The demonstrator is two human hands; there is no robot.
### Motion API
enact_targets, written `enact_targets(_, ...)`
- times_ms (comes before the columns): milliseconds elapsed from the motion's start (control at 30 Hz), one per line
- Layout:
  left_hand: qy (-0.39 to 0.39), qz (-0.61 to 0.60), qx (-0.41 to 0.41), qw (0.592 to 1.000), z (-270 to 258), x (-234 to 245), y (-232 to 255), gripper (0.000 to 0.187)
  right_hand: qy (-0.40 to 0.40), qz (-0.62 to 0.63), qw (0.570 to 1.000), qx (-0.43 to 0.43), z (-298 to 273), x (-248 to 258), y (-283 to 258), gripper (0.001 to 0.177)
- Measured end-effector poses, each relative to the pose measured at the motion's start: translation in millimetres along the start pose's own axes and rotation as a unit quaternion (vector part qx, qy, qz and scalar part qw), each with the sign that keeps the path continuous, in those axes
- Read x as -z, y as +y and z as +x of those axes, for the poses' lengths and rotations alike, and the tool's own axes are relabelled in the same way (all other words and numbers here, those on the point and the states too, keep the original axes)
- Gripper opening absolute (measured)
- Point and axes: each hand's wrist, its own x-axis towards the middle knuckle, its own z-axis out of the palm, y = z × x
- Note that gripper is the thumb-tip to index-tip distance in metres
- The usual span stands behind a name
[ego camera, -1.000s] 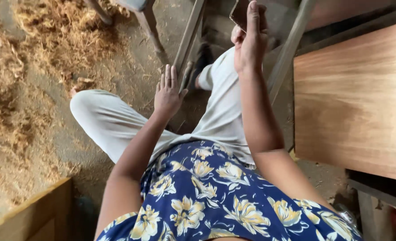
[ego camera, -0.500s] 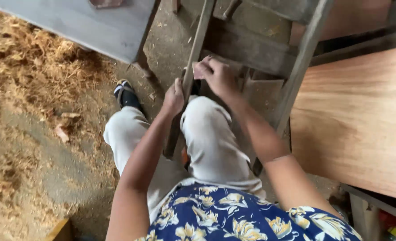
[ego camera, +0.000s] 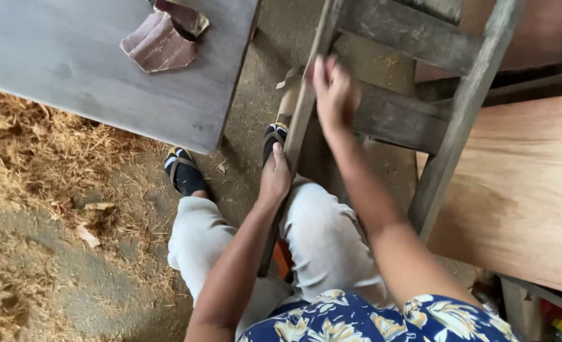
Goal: Sanding a wooden ladder with sandpaper to smooth the surface
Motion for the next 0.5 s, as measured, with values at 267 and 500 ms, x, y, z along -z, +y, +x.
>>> enact_targets(267,-0.037,-0.019,-0.005,0.999,11.9,-9.0,-0.3,0.079,-0.056,-0.018,0.996,-0.063,69.6,-53.3,39.8,0.047)
enact_targets(500,-0.026,0.003,0.031,0.999,3.8,-11.9,27.4,0.076,-0.062,0.063,0.996,-0.028,-2.0,15.4,21.9,0.044)
